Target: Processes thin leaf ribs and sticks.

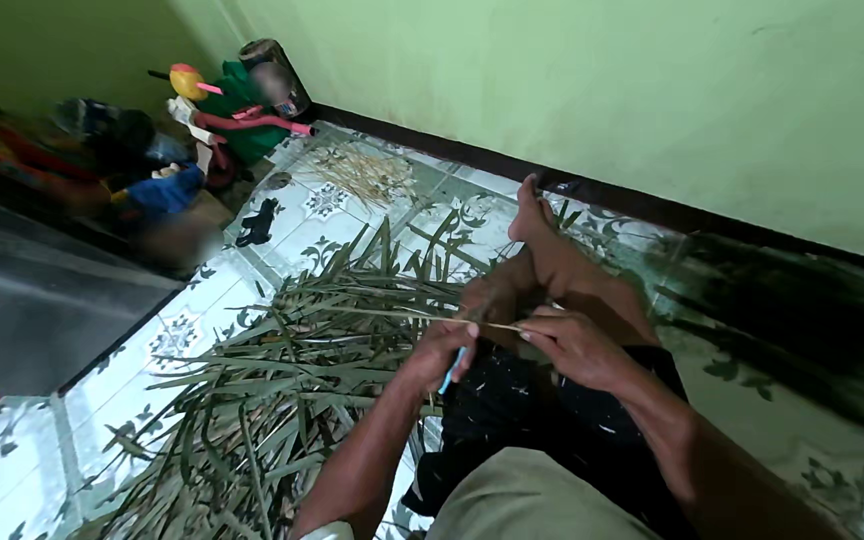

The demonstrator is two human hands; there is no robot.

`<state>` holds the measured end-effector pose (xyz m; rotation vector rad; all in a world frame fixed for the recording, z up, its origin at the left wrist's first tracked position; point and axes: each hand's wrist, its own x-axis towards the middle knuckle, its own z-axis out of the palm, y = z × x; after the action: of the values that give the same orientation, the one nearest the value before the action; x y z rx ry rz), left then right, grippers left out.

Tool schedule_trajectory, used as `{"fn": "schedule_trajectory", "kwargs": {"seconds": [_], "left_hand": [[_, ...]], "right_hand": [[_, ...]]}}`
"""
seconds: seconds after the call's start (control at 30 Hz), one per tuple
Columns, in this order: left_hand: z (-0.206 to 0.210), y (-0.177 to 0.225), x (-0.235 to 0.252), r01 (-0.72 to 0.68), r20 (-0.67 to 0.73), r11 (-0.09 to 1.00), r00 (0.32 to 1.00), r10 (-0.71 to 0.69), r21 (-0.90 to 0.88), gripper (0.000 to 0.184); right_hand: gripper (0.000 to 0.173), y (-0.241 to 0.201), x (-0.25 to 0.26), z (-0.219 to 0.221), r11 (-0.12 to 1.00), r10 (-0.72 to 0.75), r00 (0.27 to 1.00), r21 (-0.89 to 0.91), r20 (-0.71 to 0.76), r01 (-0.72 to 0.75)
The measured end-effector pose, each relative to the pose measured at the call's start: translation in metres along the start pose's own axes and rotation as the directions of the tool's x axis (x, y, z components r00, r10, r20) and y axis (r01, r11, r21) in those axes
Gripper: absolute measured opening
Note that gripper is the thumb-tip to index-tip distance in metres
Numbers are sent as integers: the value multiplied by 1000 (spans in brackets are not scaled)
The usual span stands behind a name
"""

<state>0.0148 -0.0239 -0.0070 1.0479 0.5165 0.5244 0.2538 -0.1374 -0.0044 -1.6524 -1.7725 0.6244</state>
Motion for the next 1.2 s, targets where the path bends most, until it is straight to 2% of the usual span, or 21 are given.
{"fn": "schedule_trajectory", "kwargs": {"seconds": [0.07, 0.13, 0.23, 0.4, 0.47, 0.57, 0.6, 0.67, 0.73, 0.8, 0.83, 0.87, 0.9, 0.93, 0.97, 1.0, 1.03, 1.1, 1.13, 1.17, 1.2], "left_hand": [[2, 2, 0, -15, -21, 999, 1000, 14, -33, 18], [-18, 16, -4, -107, -66, 986, 993, 100, -126, 36], [-30, 15, -4, -158, -89, 961, 986, 142, -226, 44], [-5, 9, -5, -100, -38, 985, 995, 96, -138, 39], [-27, 33, -9, -176, -91, 974, 982, 165, -141, 43], [-69, 70, -18, -304, -213, 950, 935, 284, -67, 38], [-82, 79, -21, -357, -258, 931, 908, 329, -69, 36], [-104, 88, -31, -456, -389, 889, 828, 403, -50, 39], [-108, 83, -33, -465, -488, 885, 775, 401, -12, 42], [-98, 47, -31, -292, -445, 953, 846, 295, 77, 34], [-85, 18, -29, -139, -377, 973, 904, 202, 186, 32], [-65, -10, -27, 34, -276, 926, 958, 77, 375, 28], [-36, -32, -24, 147, -126, 751, 988, -85, 643, 29], [-6, -51, -17, 114, 2, 493, 974, -229, 862, 32], [18, -67, -12, -8, 90, 247, 943, -321, 969, 34], [31, -75, -6, -100, 120, 74, 929, -350, 992, 35], [31, -72, 3, -78, 64, -26, 939, -338, 997, 36], [-12, -52, 29, 243, -257, -88, 938, -231, 966, 41], [-53, -49, 39, 422, -427, -67, 893, -142, 904, 41], [-95, -51, 44, 559, -558, 8, 829, -50, 829, 41], [-122, -50, 47, 627, -631, 94, 775, 29, 774, 42]], "right_hand": [[28, 1, -3, 0, 999, -31, 999, 20, -16, 31], [29, 7, -10, -7, 996, -3, 999, 85, 50, -1], [30, 10, -15, -10, 992, 12, 995, 121, 101, -24], [31, 12, -19, -17, 982, 5, 989, 184, 149, -33], [32, 21, -31, -30, 979, 12, 986, 197, 169, -46], [35, 44, -55, -51, 985, 27, 989, 165, 144, -51], [35, 51, -67, -61, 981, 93, 986, 155, 136, -114], [35, 64, -92, -84, 924, 331, 935, 161, 124, -348], [32, 85, -118, -97, 855, 462, 886, 247, 35, -456], [31, 101, -144, -99, 810, 515, 855, 360, -57, -463], [32, 108, -155, -97, 795, 520, 850, 413, -86, -444], [32, 111, -163, -92, 783, 520, 846, 462, -115, -418], [30, 112, -169, -86, 771, 521, 842, 499, -140, -395], [29, 112, -172, -79, 766, 529, 834, 513, -158, -388], [29, 112, -174, -72, 761, 540, 824, 515, -169, -394], [29, 111, -176, -64, 765, 545, 818, 508, -185, -395], [30, 110, -178, -59, 777, 542, 816, 489, -198, -397], [30, 110, -182, -52, 800, 534, 817, 443, -218, -405], [31, 109, -186, -50, 804, 539, 814, 421, -218, -420], [32, 107, -188, -50, 804, 550, 805, 401, -221, -439], [33, 106, -189, -50, 800, 562, 794, 396, -232, -450]]}}
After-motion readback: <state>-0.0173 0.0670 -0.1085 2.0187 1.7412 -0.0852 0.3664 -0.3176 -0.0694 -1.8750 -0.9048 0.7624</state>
